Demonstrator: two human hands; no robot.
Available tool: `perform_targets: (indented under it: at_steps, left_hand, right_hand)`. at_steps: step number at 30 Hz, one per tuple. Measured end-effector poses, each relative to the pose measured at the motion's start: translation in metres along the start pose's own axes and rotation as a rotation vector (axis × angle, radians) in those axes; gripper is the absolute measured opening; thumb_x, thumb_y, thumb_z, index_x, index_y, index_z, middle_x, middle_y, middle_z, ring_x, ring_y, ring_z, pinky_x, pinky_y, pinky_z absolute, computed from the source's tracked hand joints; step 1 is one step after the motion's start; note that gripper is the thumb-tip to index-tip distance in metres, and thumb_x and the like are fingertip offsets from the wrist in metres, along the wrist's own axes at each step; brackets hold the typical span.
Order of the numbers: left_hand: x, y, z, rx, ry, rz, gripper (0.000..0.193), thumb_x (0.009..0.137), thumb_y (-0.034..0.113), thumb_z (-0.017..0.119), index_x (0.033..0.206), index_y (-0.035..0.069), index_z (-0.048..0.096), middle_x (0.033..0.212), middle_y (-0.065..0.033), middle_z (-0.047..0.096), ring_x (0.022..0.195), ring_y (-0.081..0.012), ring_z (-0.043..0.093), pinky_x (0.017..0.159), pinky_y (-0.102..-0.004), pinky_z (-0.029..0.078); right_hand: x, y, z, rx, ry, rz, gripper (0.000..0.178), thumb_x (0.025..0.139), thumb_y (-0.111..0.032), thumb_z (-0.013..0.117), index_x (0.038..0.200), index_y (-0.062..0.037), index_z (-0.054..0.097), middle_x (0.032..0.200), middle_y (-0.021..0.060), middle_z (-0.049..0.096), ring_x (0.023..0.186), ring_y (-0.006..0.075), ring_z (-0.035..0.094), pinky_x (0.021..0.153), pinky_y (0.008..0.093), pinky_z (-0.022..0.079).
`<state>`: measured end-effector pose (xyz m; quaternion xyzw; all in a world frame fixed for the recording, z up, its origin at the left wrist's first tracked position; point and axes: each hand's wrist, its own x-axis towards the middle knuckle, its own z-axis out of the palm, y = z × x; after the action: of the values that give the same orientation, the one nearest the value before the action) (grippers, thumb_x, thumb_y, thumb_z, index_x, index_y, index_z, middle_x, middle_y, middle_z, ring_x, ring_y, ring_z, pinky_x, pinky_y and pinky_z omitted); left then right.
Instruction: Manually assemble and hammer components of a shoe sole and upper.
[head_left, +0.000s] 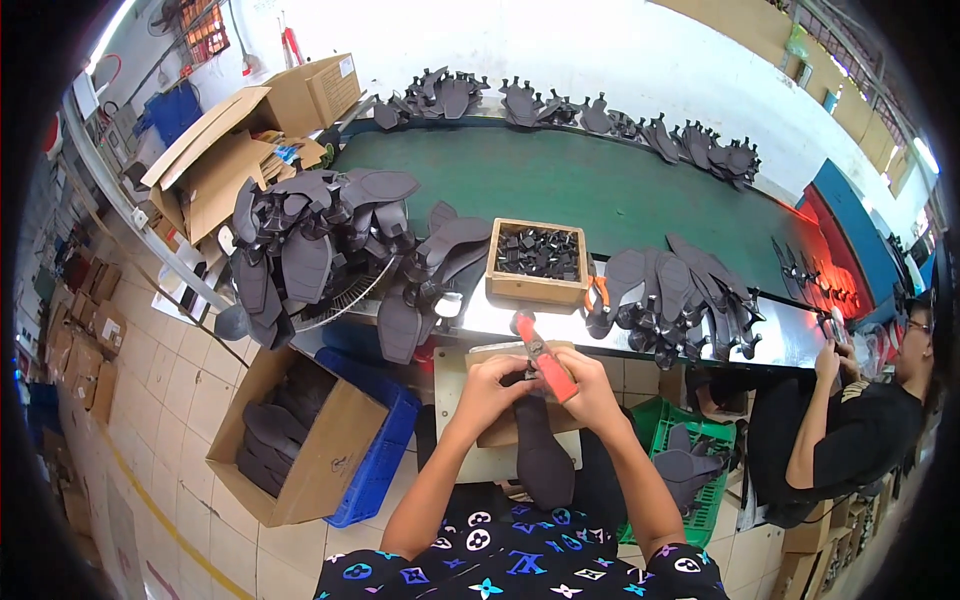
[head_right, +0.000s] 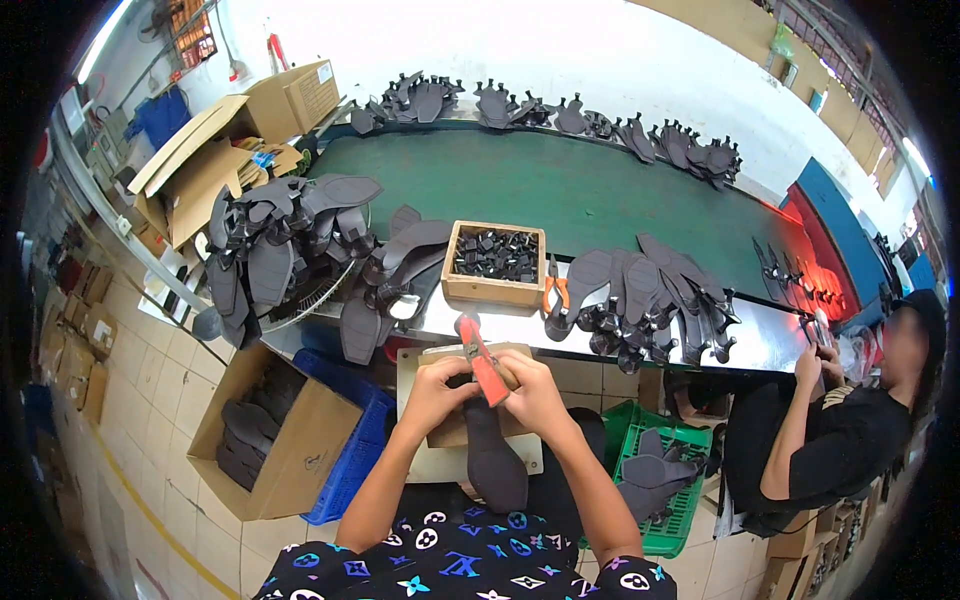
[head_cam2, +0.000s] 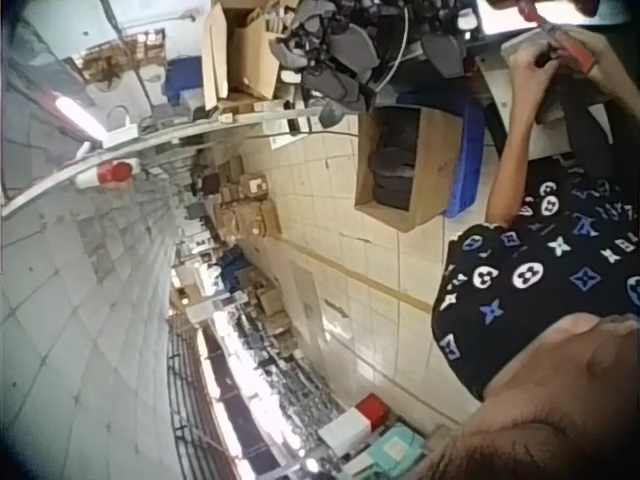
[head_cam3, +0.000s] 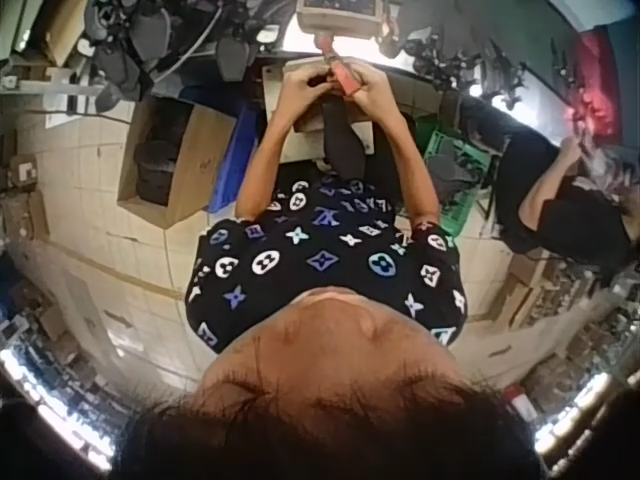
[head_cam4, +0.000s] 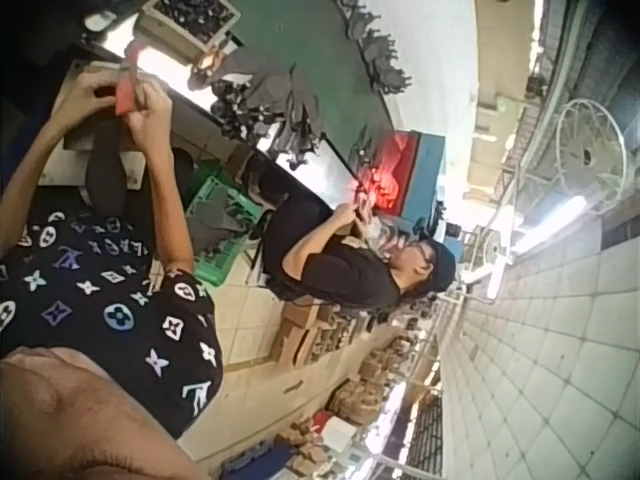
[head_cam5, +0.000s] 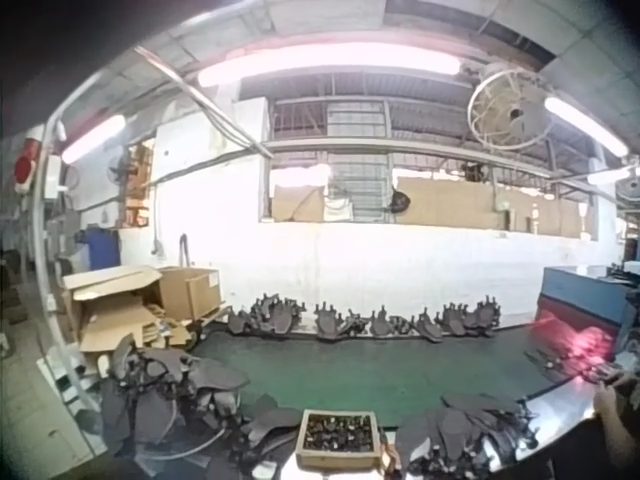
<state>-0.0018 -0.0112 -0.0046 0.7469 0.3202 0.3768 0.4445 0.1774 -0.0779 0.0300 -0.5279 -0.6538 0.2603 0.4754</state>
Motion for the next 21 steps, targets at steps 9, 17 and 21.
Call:
perform_targets:
  at_steps: [9, 17, 21]
  left_hand:
    - [-0.006, 0.000, 0.001, -0.120, 0.055, -0.017, 0.032, 0.078, 0.007, 0.076, 0.109, 0.000, 0.072, 0.093, -0.0142, 0.074, 0.082, -0.0173, 0.071, 0.076, -0.0311, 0.055]
    - [0.000, 0.000, -0.004, -0.275, -0.039, -0.136, 0.026, 0.081, 0.003, 0.076, 0.106, 0.000, 0.075, 0.099, -0.0079, 0.076, 0.083, -0.0091, 0.066, 0.074, -0.0254, 0.055]
    - [0.001, 0.003, -0.006, -0.275, -0.040, -0.156, 0.026, 0.081, 0.004, 0.077, 0.106, 0.000, 0.075, 0.101, -0.0087, 0.076, 0.085, -0.0093, 0.067, 0.076, -0.0255, 0.055]
  right_hand:
    - [-0.001, -0.029, -0.007, -0.344, -0.078, 0.032, 0.024, 0.078, -0.001, 0.072, 0.102, 0.0009, 0.066, 0.106, 0.0139, 0.067, 0.089, 0.0332, 0.068, 0.079, 0.0364, 0.054]
    - [-0.038, -0.081, -0.024, -0.104, 0.023, 0.129, 0.042, 0.093, -0.003, 0.062, 0.132, 0.0015, 0.046, 0.102, 0.0190, 0.063, 0.082, 0.0354, 0.066, 0.071, 0.0406, 0.053]
    - [-0.054, -0.086, -0.025, -0.386, -0.081, 0.043, 0.046, 0.094, -0.003, 0.062, 0.136, 0.0018, 0.046, 0.097, 0.0218, 0.060, 0.074, 0.0400, 0.062, 0.064, 0.0428, 0.052]
